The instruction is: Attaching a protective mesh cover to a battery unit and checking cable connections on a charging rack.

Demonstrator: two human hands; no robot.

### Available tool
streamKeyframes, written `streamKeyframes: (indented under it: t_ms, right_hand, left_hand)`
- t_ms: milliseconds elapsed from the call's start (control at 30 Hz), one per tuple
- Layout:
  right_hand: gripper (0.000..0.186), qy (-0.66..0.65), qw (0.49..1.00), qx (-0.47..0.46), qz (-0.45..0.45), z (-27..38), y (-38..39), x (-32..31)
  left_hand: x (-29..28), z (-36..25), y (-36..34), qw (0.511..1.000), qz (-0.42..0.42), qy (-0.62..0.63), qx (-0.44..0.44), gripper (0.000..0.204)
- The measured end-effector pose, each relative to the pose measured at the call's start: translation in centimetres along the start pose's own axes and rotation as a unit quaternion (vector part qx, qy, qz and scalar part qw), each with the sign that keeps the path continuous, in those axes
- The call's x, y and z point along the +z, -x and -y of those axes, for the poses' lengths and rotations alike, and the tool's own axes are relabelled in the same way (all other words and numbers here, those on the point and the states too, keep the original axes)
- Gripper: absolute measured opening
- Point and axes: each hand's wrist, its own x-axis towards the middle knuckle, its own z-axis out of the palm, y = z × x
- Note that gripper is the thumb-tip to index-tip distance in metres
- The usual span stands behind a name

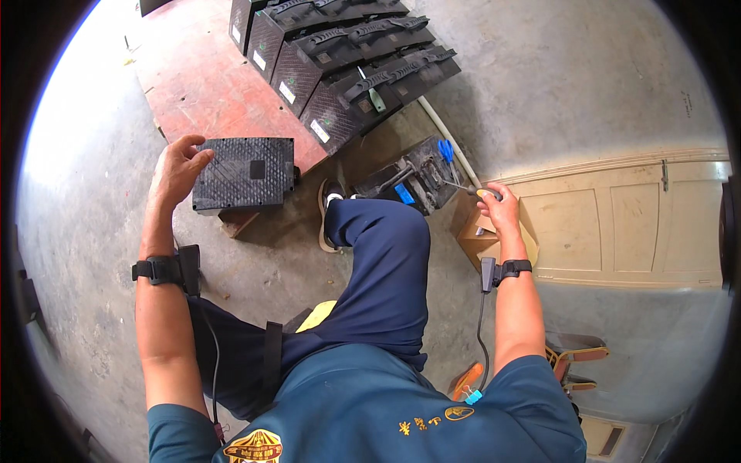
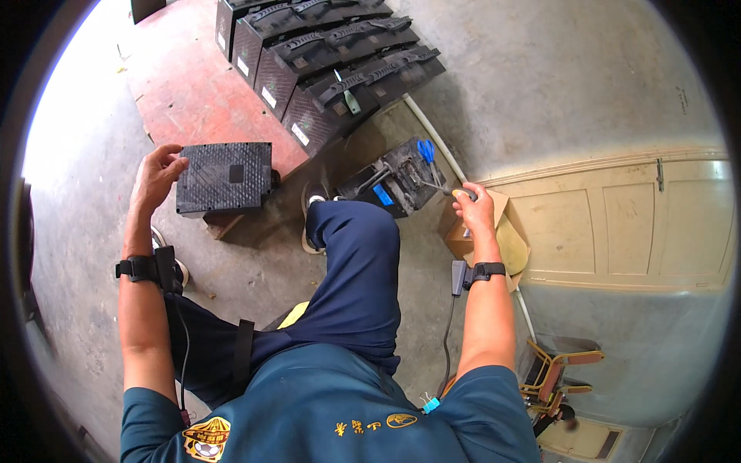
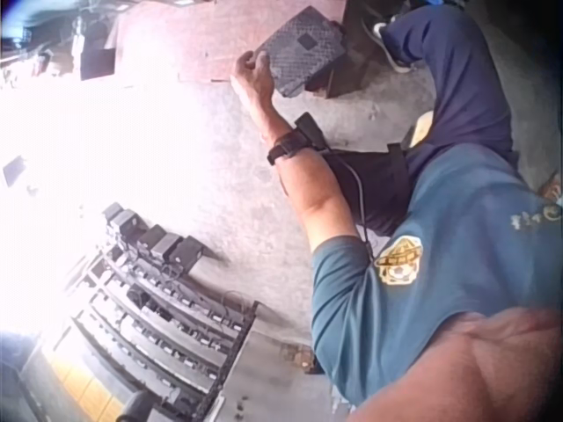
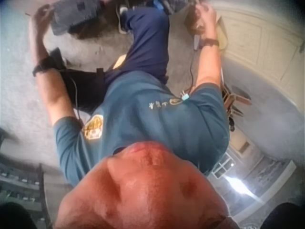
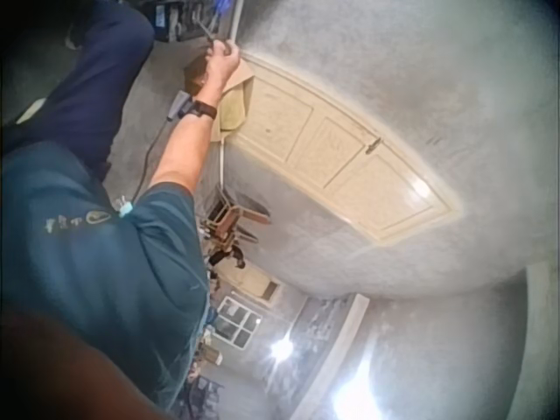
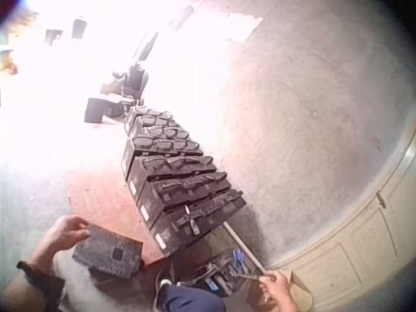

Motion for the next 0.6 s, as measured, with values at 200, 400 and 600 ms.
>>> streamKeyframes:
  t_ms: [200, 400, 600]
  right_hand:
    - [0.038, -0.003, 1.000, -0.001, 0.009, -0.8, -0.1, 0.4]
    - [0.042, -0.028, 1.000, -0.006, 0.006, -1.1, -0.4, 0.5]
    - [0.038, -0.037, 0.999, -0.017, -0.009, -0.7, -0.6, -0.7]
  left_hand:
    - [0.0, 0.1, 0.1, 1.000, 0.000, -0.010, -0.002, 0.040]
    - [-0.1, -0.2, 0.3, 1.000, 0.009, -0.010, -0.012, 0.040]
    - [0.1, -0.3, 0.2, 1.000, 0.004, 0.005, -0.015, 0.040]
